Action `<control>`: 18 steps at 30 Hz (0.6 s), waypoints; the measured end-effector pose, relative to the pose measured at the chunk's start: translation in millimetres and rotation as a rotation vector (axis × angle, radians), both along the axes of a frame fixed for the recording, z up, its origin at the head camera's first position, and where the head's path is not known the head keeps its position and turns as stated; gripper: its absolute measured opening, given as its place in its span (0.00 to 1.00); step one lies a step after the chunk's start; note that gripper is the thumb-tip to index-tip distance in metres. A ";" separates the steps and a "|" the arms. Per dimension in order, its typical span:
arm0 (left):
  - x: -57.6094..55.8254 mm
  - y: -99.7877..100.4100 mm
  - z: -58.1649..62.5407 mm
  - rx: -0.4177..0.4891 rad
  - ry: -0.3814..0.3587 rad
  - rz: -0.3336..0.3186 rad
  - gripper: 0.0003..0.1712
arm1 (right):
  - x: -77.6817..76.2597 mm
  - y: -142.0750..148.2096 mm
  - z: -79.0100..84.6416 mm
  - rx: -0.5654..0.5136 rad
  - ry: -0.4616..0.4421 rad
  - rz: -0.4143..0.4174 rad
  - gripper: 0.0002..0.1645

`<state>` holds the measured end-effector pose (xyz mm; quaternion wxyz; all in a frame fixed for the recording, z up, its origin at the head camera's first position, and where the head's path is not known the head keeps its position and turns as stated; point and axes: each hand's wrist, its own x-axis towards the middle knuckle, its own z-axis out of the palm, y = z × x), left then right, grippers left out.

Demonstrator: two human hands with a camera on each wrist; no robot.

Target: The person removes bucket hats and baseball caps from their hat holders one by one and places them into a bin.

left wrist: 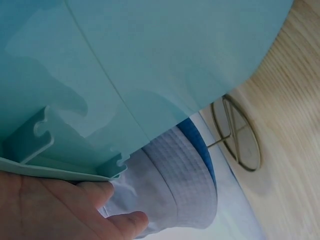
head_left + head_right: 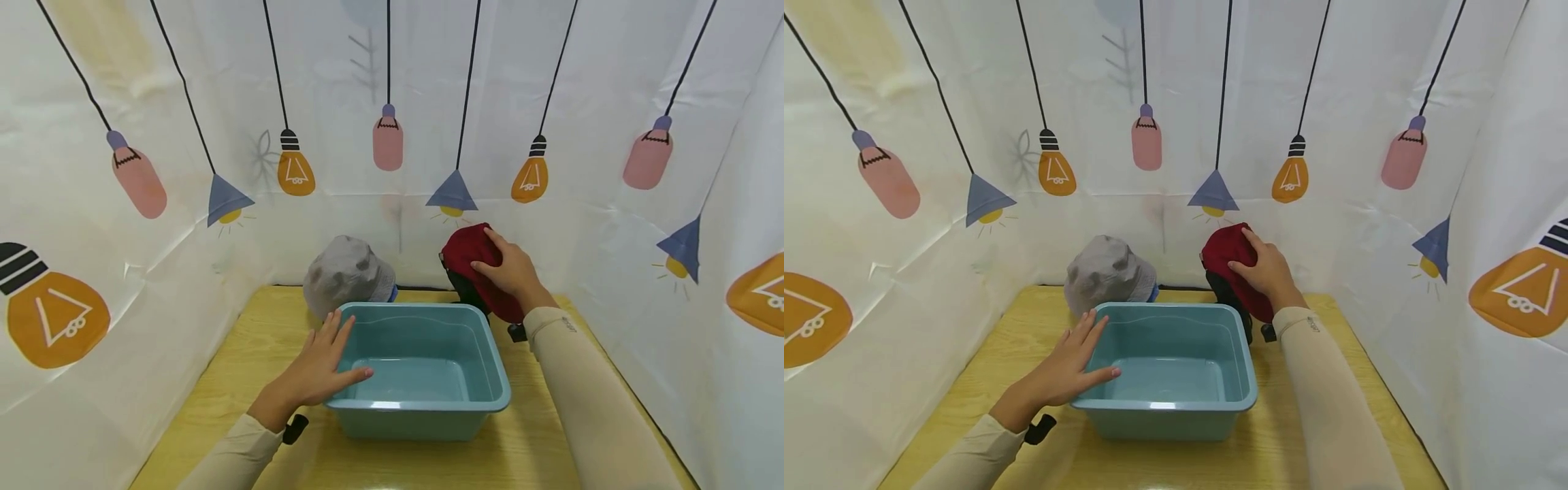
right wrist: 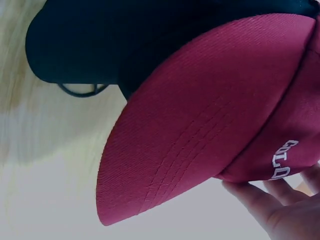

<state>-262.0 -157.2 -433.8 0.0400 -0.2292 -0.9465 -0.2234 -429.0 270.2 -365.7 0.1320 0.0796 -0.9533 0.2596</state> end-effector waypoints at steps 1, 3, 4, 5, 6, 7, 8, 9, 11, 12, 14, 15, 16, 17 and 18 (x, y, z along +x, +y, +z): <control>0.4 -0.5 -0.8 0.003 -0.002 0.000 0.64 | 0.5 -0.8 -0.7 0.006 0.005 -0.003 0.53; 1.4 -1.3 -2.0 0.004 -0.007 -0.001 0.64 | 1.1 -2.1 -1.6 0.016 0.014 -0.006 0.53; 1.8 -1.7 -2.3 0.005 -0.006 -0.001 0.64 | 1.6 -2.8 -1.7 0.020 0.019 -0.005 0.53; 2.1 -2.0 -2.5 0.006 -0.006 -0.001 0.64 | 2.1 -3.4 -1.5 0.022 0.025 -0.005 0.53; 2.2 -2.1 -2.5 0.005 -0.002 0.000 0.64 | 2.3 -4.0 -1.0 0.023 0.034 -0.007 0.53; 2.3 -2.2 -2.2 0.005 0.003 0.001 0.64 | 2.9 -4.5 -0.3 0.026 0.043 -0.007 0.53; 2.3 -2.2 -2.0 0.001 0.009 0.002 0.64 | 3.0 -4.9 0.5 0.029 0.053 -0.006 0.53; 2.2 -2.1 -1.9 -0.002 0.016 0.001 0.64 | 3.4 -5.3 1.4 0.030 0.062 -0.009 0.52; 1.8 -2.0 -1.5 -0.009 0.023 0.001 0.63 | 4.3 -5.9 4.1 0.035 0.083 -0.013 0.52; 1.7 -1.8 -1.1 -0.013 0.025 0.000 0.63 | 4.9 -6.1 5.7 0.037 0.090 -0.014 0.51; 1.5 -1.6 -0.6 -0.019 0.023 0.000 0.63 | 6.1 -6.8 8.8 0.040 0.104 -0.015 0.51; 1.4 -1.5 -0.2 -0.019 0.020 0.000 0.63 | 6.7 -7.0 10.5 0.042 0.110 -0.018 0.50; 1.3 -1.4 -0.2 -0.019 0.019 0.000 0.63 | 7.3 -7.0 12.1 0.046 0.118 -0.022 0.50; 1.2 -1.3 0.0 -0.019 0.017 0.000 0.63 | 7.9 -7.2 13.6 0.048 0.126 -0.025 0.50; 1.2 -1.0 0.5 -0.017 0.015 0.001 0.63 | 8.6 -7.4 15.1 0.052 0.134 -0.028 0.50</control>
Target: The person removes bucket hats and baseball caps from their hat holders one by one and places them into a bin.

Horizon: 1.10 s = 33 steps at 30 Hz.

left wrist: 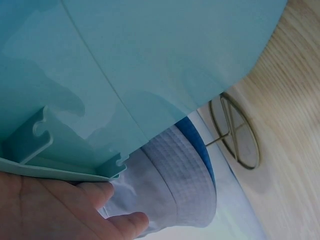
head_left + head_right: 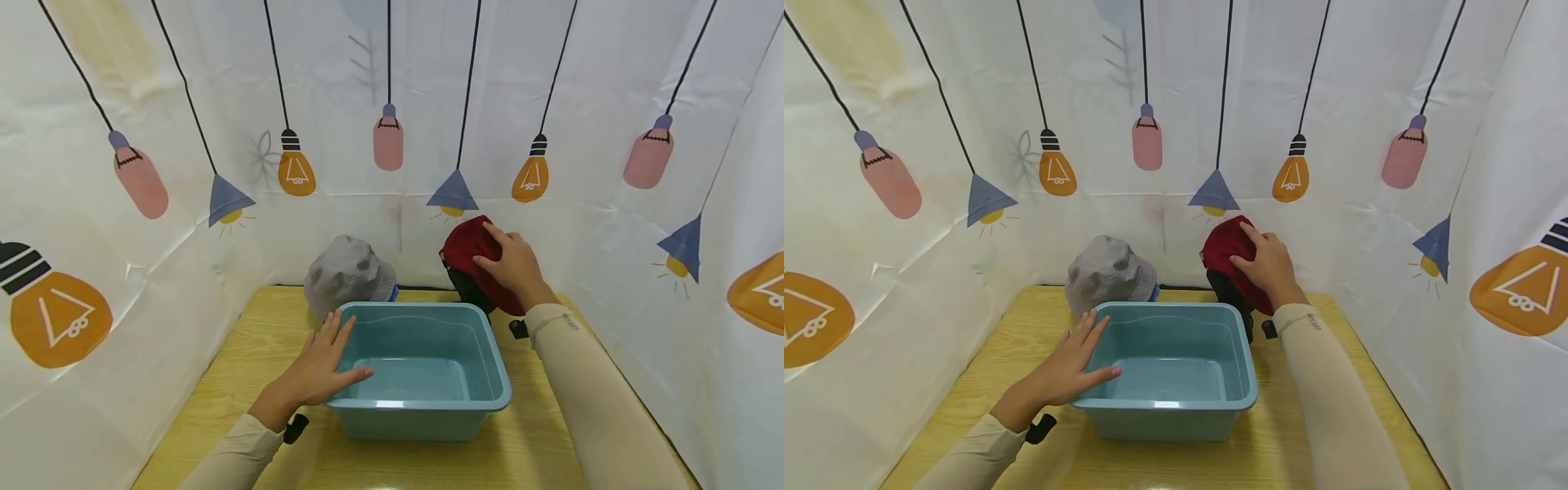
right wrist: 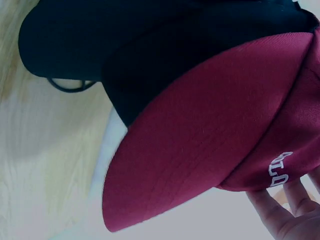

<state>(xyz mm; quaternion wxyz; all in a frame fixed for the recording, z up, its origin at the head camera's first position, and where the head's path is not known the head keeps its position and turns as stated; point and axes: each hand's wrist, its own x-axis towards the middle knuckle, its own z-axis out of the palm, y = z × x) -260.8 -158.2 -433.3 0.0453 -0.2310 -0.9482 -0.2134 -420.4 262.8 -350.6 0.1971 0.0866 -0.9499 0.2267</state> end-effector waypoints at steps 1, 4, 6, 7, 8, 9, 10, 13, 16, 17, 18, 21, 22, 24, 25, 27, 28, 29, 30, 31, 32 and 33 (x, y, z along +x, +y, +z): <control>0.0 0.1 0.1 0.000 0.000 0.001 0.63 | 0.5 -0.5 1.3 0.004 0.010 -0.004 0.50; 0.1 0.2 0.1 -0.004 0.004 0.005 0.63 | 1.3 -0.2 4.5 0.015 0.044 -0.013 0.49; -0.2 0.4 0.1 -0.003 0.001 0.005 0.63 | 1.9 1.0 6.6 0.016 0.067 -0.014 0.48; -0.4 0.3 -0.4 -0.005 0.001 0.006 0.63 | 2.1 1.5 7.9 0.017 0.076 -0.015 0.48; -0.4 0.1 -0.5 -0.004 -0.002 0.007 0.63 | 2.6 2.1 9.3 0.016 0.083 -0.016 0.48; -0.6 0.0 -0.9 -0.002 -0.005 0.006 0.63 | 3.5 2.4 11.0 0.013 0.089 -0.017 0.48; -0.7 0.0 -1.3 -0.001 -0.007 0.005 0.63 | 4.6 2.7 12.8 0.010 0.094 -0.018 0.48; -0.7 0.0 -1.4 0.002 -0.015 0.003 0.62 | 8.4 2.7 18.8 0.000 0.104 -0.016 0.49; -0.8 0.2 -1.0 0.002 -0.017 0.002 0.62 | 11.7 2.6 23.7 -0.002 0.121 -0.002 0.48; -0.7 0.1 -0.7 0.000 -0.018 0.003 0.62 | 12.8 2.2 25.2 -0.002 0.127 0.005 0.48; -0.5 -0.1 -0.2 0.001 -0.020 0.003 0.62 | 13.8 1.8 26.6 -0.001 0.132 0.010 0.48; 0.6 -0.5 1.6 0.004 -0.028 0.003 0.62 | 16.6 0.8 29.7 0.006 0.145 0.023 0.48; 0.8 -0.6 1.8 0.002 -0.027 0.004 0.62 | 17.3 0.4 30.6 0.009 0.150 0.024 0.48; 1.1 -0.6 1.8 0.004 -0.028 0.004 0.62 | 19.2 -0.5 32.3 0.013 0.156 0.030 0.48; 1.0 -0.4 1.6 0.002 -0.027 0.005 0.62 | 20.3 -1.0 33.1 0.016 0.159 0.033 0.48; 0.9 0.0 1.3 -0.002 -0.023 0.006 0.62 | 22.1 -1.7 34.6 0.020 0.167 0.039 0.48; 0.7 0.3 1.2 -0.003 -0.023 0.006 0.62 | 23.3 -2.3 35.4 0.024 0.172 0.042 0.48; 0.7 0.4 1.2 -0.002 -0.025 0.006 0.62 | 24.4 -2.8 36.0 0.027 0.178 0.045 0.48; 0.9 0.5 1.5 -0.002 -0.028 0.006 0.62 | 25.4 -3.2 36.7 0.034 0.185 0.046 0.48; 0.8 0.6 1.7 -0.005 -0.028 0.006 0.62 | 26.7 -4.0 37.4 0.039 0.192 0.049 0.48; 0.8 0.8 1.9 -0.005 -0.028 0.005 0.62 | 28.0 -4.8 38.2 0.042 0.201 0.054 0.48; 0.8 0.8 2.2 -0.006 -0.026 0.004 0.62 | 29.6 -5.9 39.1 0.043 0.208 0.061 0.48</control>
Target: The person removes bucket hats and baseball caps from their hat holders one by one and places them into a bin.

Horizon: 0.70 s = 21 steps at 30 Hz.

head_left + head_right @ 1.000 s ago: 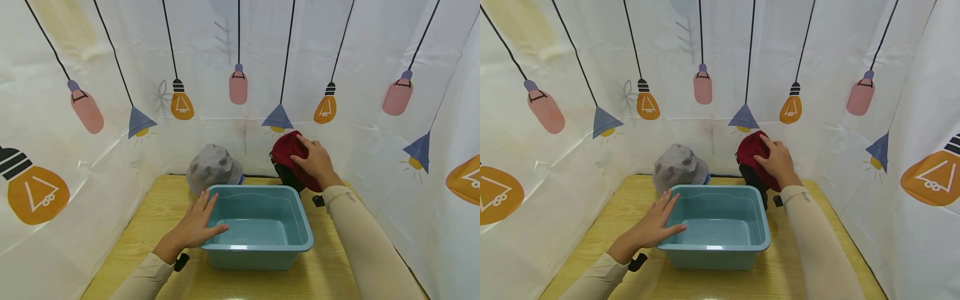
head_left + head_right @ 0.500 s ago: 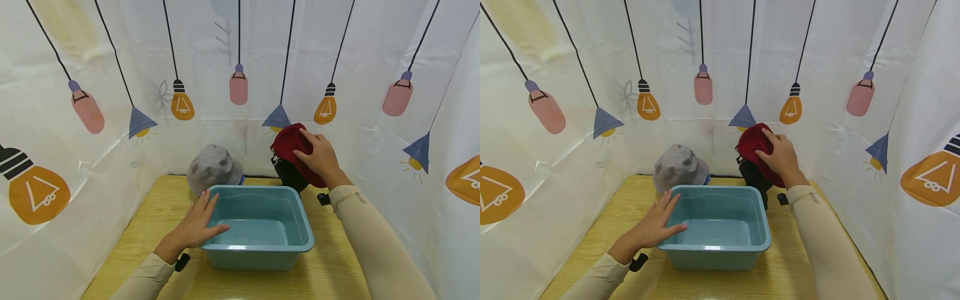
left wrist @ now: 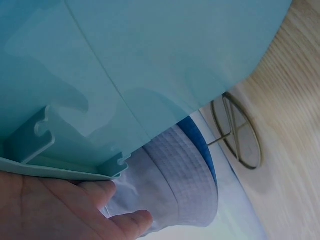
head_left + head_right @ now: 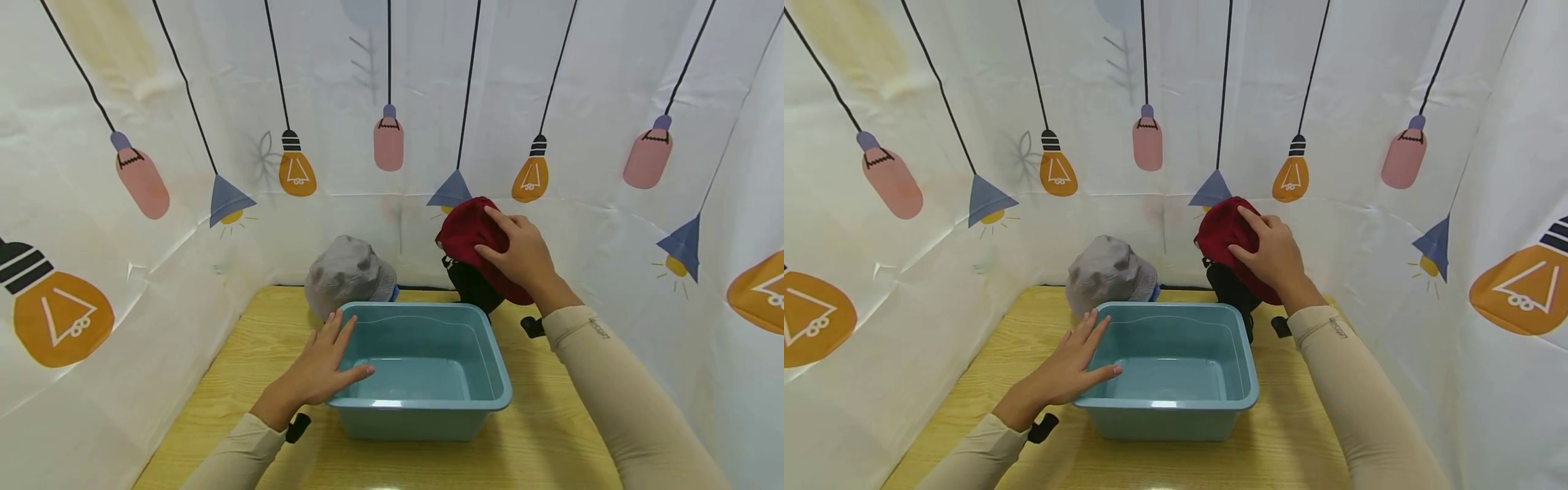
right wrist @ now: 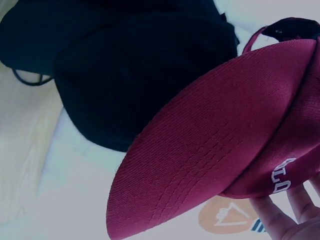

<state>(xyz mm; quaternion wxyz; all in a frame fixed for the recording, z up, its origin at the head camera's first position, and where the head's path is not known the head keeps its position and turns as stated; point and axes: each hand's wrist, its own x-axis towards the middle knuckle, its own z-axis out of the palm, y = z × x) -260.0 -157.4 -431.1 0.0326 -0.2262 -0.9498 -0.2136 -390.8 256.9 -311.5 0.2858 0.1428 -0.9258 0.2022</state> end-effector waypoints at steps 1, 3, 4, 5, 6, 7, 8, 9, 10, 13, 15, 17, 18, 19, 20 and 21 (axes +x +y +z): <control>0.0 0.0 0.3 0.001 0.000 0.000 0.62 | 1.7 -1.1 1.0 0.003 0.007 0.006 0.48; -0.2 0.3 0.5 0.003 0.004 0.001 0.62 | 5.4 -4.0 3.0 0.005 0.021 0.025 0.48; -0.5 0.6 0.1 0.002 0.010 0.002 0.62 | 7.6 -5.6 4.0 0.000 0.025 0.035 0.48; -0.6 0.6 0.1 0.001 0.009 0.003 0.62 | 10.1 -7.4 5.0 -0.007 0.029 0.047 0.48; -0.7 0.7 -0.3 0.002 0.010 0.003 0.62 | 12.4 -9.1 5.7 -0.014 0.032 0.059 0.48; -0.7 0.7 -0.5 0.002 0.007 0.005 0.62 | 14.8 -10.8 6.4 -0.021 0.035 0.069 0.48; -0.7 0.7 -0.6 0.000 0.004 0.005 0.62 | 17.2 -12.9 7.3 -0.030 0.038 0.081 0.47; -0.8 0.8 -0.7 0.000 0.004 0.005 0.62 | 19.5 -15.1 8.0 -0.038 0.041 0.093 0.47; -0.9 0.9 -0.8 -0.002 0.005 0.006 0.62 | 21.6 -17.4 8.7 -0.044 0.047 0.105 0.47; -1.2 1.0 -0.3 0.000 0.006 0.008 0.62 | 26.6 -24.6 10.6 -0.040 0.073 0.142 0.47; -1.5 1.0 -0.3 0.002 0.008 0.009 0.62 | 28.1 -28.7 10.8 -0.029 0.095 0.164 0.47; -1.5 0.8 -0.9 0.000 0.006 0.011 0.62 | 29.6 -32.0 10.6 -0.024 0.109 0.182 0.47; -1.3 0.8 -0.9 -0.001 0.004 0.011 0.62 | 30.6 -33.3 10.4 -0.025 0.115 0.191 0.47; -1.3 0.8 -0.9 0.001 0.001 0.011 0.62 | 31.5 -34.6 10.2 -0.026 0.119 0.198 0.47; -1.0 0.8 -0.4 0.000 -0.003 0.011 0.63 | 32.6 -35.8 10.0 -0.027 0.122 0.205 0.47; -0.7 0.9 -0.2 -0.002 -0.005 0.010 0.63 | 34.3 -37.2 10.0 -0.030 0.123 0.213 0.47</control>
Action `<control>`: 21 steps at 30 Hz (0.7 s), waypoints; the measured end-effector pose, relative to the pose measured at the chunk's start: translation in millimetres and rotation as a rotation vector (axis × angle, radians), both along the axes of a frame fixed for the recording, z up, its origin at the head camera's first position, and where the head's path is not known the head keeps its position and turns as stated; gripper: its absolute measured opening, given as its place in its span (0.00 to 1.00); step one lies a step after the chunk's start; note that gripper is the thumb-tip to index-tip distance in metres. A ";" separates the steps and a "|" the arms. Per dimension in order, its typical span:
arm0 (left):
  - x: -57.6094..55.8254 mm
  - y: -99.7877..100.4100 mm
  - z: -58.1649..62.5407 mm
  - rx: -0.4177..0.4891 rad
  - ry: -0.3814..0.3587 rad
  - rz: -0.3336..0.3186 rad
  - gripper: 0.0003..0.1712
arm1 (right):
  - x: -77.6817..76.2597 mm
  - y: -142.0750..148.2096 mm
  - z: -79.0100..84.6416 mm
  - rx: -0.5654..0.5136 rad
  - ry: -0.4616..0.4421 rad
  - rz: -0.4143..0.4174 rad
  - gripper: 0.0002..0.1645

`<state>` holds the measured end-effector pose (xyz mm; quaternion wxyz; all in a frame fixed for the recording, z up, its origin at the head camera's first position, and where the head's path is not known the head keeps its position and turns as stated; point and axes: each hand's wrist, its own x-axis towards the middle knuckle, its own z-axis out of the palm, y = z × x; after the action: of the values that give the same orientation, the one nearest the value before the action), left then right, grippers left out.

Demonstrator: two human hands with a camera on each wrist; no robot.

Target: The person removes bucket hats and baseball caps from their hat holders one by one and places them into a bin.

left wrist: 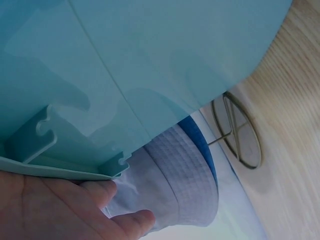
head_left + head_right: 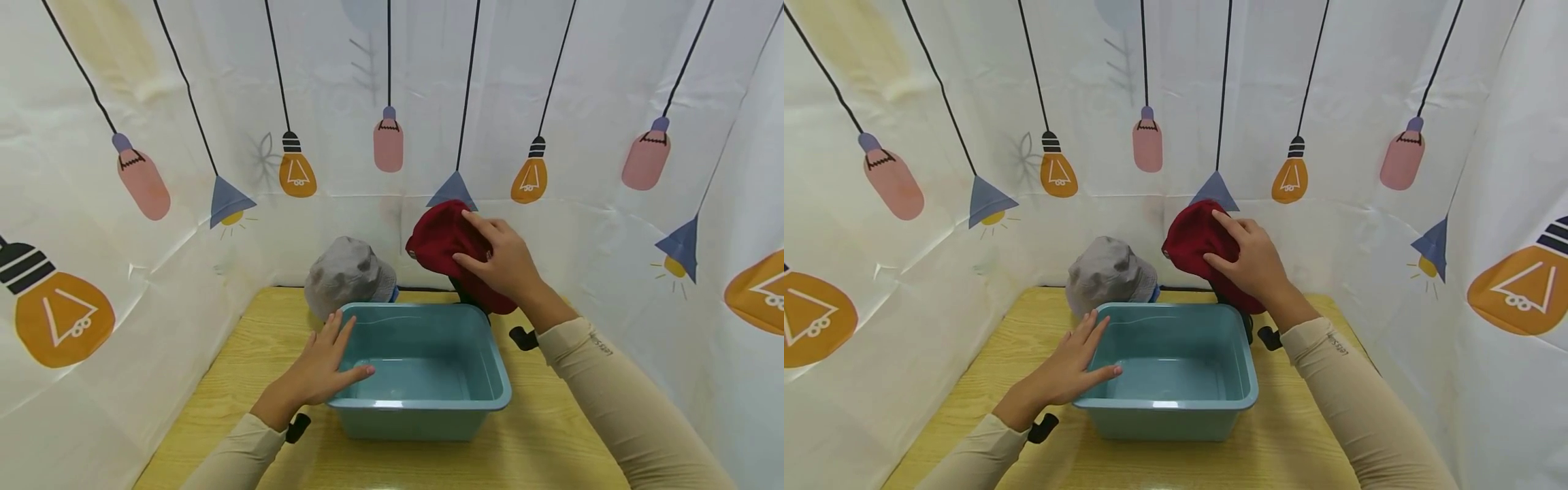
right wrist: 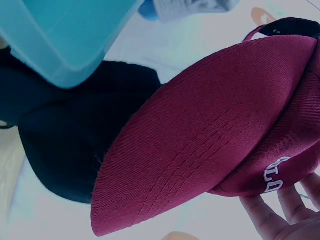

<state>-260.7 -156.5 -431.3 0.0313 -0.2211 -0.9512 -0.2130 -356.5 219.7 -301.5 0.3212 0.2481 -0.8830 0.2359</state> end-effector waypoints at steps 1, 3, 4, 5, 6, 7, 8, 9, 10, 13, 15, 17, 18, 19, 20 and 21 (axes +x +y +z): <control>0.1 0.1 0.0 0.002 -0.002 0.000 0.63 | 1.4 -1.6 -0.2 -0.002 0.000 0.008 0.47; 0.4 0.3 0.6 0.007 -0.004 -0.001 0.63 | 4.4 -4.9 -0.3 -0.004 0.002 0.026 0.47; 0.5 0.4 0.8 0.007 -0.003 -0.001 0.63 | 5.9 -6.9 -0.4 -0.003 0.003 0.034 0.47; 0.6 0.5 1.1 0.009 -0.003 0.000 0.63 | 7.3 -8.8 -0.5 -0.001 0.005 0.044 0.47; 0.7 0.8 1.3 0.010 -0.002 0.000 0.63 | 8.8 -10.9 -0.8 0.000 0.006 0.053 0.47; 0.6 1.1 1.6 0.012 0.000 0.001 0.63 | 10.6 -12.7 -1.1 0.000 0.004 0.063 0.48; 0.6 1.4 1.8 0.014 0.002 0.002 0.64 | 12.3 -14.5 -1.6 -0.001 0.003 0.075 0.48; 0.7 1.6 2.3 0.017 0.001 0.002 0.65 | 13.9 -16.2 -2.3 -0.001 0.002 0.086 0.48; 0.7 1.9 2.5 0.020 0.002 0.004 0.65 | 15.3 -17.7 -3.3 0.000 0.000 0.094 0.48; 0.9 1.9 2.6 0.028 -0.001 0.007 0.68 | 19.6 -21.8 -6.7 -0.003 -0.008 0.119 0.49; 0.8 1.9 2.4 0.032 -0.003 0.009 0.69 | 22.3 -24.3 -8.8 0.001 -0.012 0.127 0.49; 0.6 1.8 1.9 0.033 -0.004 0.012 0.69 | 25.1 -26.4 -10.3 0.005 -0.016 0.134 0.49; 0.3 1.9 1.4 0.036 -0.003 0.012 0.69 | 26.8 -27.3 -10.8 0.005 -0.019 0.138 0.49; 0.2 1.8 1.4 0.040 -0.005 0.011 0.68 | 28.5 -28.2 -11.1 0.008 -0.021 0.140 0.49; -0.2 1.8 1.0 0.045 -0.006 0.009 0.68 | 30.1 -29.0 -11.4 0.006 -0.024 0.145 0.49; -0.4 1.8 0.8 0.051 -0.006 0.007 0.68 | 31.9 -29.8 -11.7 0.005 -0.025 0.150 0.49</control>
<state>-261.1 -154.7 -430.5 0.0347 -0.2160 -0.9464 -0.2377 -324.6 190.0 -313.2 0.2909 0.3116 -0.8664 0.2602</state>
